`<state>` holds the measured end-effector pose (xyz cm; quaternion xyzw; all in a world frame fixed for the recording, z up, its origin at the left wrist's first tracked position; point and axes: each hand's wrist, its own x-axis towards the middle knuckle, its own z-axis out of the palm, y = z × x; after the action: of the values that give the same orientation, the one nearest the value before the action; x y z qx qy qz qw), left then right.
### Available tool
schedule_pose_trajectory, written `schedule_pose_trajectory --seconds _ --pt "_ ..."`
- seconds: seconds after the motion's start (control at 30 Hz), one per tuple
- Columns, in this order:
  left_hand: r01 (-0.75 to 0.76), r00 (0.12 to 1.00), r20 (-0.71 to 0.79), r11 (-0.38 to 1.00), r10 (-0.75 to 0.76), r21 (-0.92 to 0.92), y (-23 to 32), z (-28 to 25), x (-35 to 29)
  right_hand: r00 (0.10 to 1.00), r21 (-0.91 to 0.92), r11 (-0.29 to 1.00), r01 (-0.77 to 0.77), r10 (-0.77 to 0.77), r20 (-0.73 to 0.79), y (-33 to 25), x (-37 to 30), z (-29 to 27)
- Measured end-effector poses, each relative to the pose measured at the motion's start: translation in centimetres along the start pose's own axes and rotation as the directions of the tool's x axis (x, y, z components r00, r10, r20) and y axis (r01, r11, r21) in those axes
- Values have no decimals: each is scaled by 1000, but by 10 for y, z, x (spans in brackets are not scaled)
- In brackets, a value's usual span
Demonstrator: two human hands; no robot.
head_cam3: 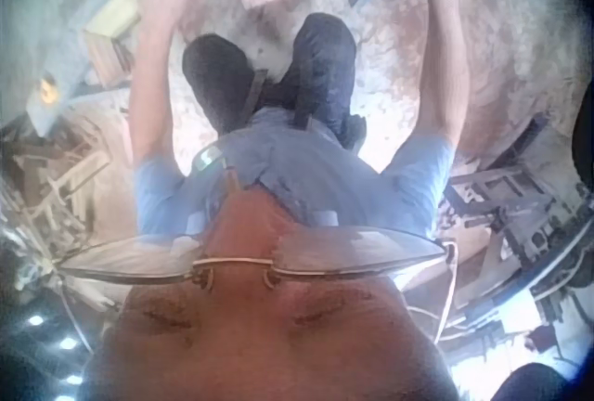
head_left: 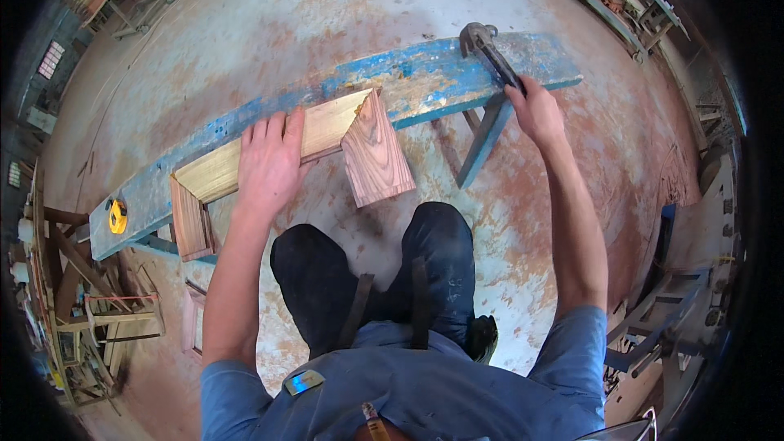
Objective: The person picks up small wooden pieces, applies glue to their edges, and joins them together on a workbench. They use a hammer to tap the pieces into alignment and secure the joints.
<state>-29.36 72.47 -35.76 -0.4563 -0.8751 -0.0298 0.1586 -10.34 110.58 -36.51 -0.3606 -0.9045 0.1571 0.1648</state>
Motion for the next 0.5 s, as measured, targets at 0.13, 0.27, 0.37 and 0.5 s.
schedule_pose_trajectory --seconds 0.13,0.27,0.37,0.5 --pt "4 1000 8 1000 -4 12 -3 0 -3 912 750 578 -322 -22 409 3 -49 6" --pt "-2 1000 10 1000 2 -4 -2 0 -1 906 862 302 -408 17 423 -32 -107 17" --pt "-12 1000 4 1000 12 -10 -2 -1 -1 836 835 31 -549 21 549 -45 -124 31" --pt "-8 1000 8 1000 9 -27 -1 -6 -2 686 647 -239 -724 -158 710 -58 -133 40"
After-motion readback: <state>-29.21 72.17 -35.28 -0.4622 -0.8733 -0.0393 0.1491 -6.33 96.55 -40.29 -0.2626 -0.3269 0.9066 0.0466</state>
